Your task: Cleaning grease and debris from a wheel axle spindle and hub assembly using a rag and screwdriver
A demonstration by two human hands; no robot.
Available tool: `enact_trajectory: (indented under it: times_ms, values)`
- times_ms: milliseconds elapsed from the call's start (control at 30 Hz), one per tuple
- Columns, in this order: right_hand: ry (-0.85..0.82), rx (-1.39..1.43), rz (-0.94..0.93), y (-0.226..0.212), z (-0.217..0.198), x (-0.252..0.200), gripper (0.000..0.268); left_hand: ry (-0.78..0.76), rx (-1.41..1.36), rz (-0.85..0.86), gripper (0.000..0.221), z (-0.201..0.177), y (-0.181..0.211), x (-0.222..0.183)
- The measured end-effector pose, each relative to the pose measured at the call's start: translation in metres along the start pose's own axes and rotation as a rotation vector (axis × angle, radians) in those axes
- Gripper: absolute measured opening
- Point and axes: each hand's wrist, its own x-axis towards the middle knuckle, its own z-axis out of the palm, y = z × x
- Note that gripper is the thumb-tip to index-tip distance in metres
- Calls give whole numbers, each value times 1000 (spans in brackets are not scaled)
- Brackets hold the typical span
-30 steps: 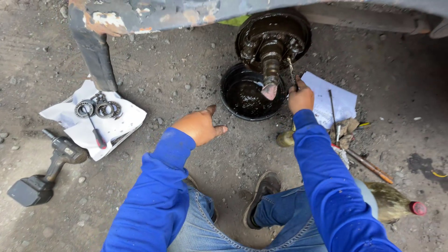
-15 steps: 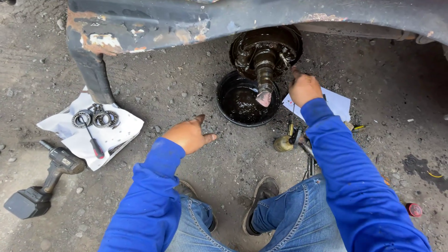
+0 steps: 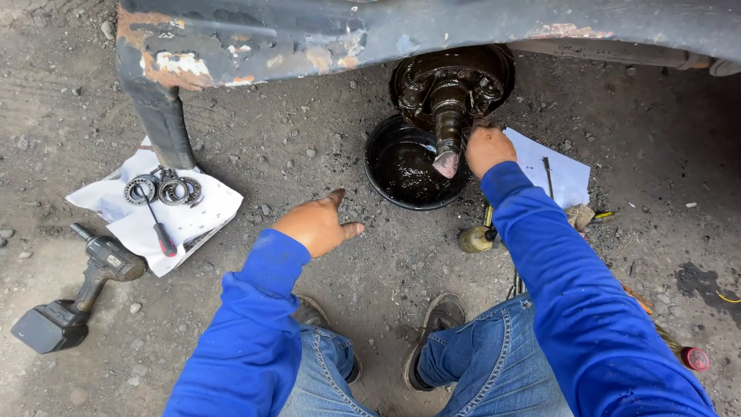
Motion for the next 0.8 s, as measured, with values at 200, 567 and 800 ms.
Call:
enact_trajectory:
  times_ms: [200, 567, 800]
  values:
    - [-16, -129, -9, -17, -34, -39, 47, 10, -45, 1, 78, -1, 3, -3]
    - [-31, 262, 45, -4, -6, -16, 42, -4, -22, 10, 79, 1, 5, 1]
    - [-45, 159, 46, -14, -47, -26, 44, 1, -11, 6, 79, 3, 5, 9]
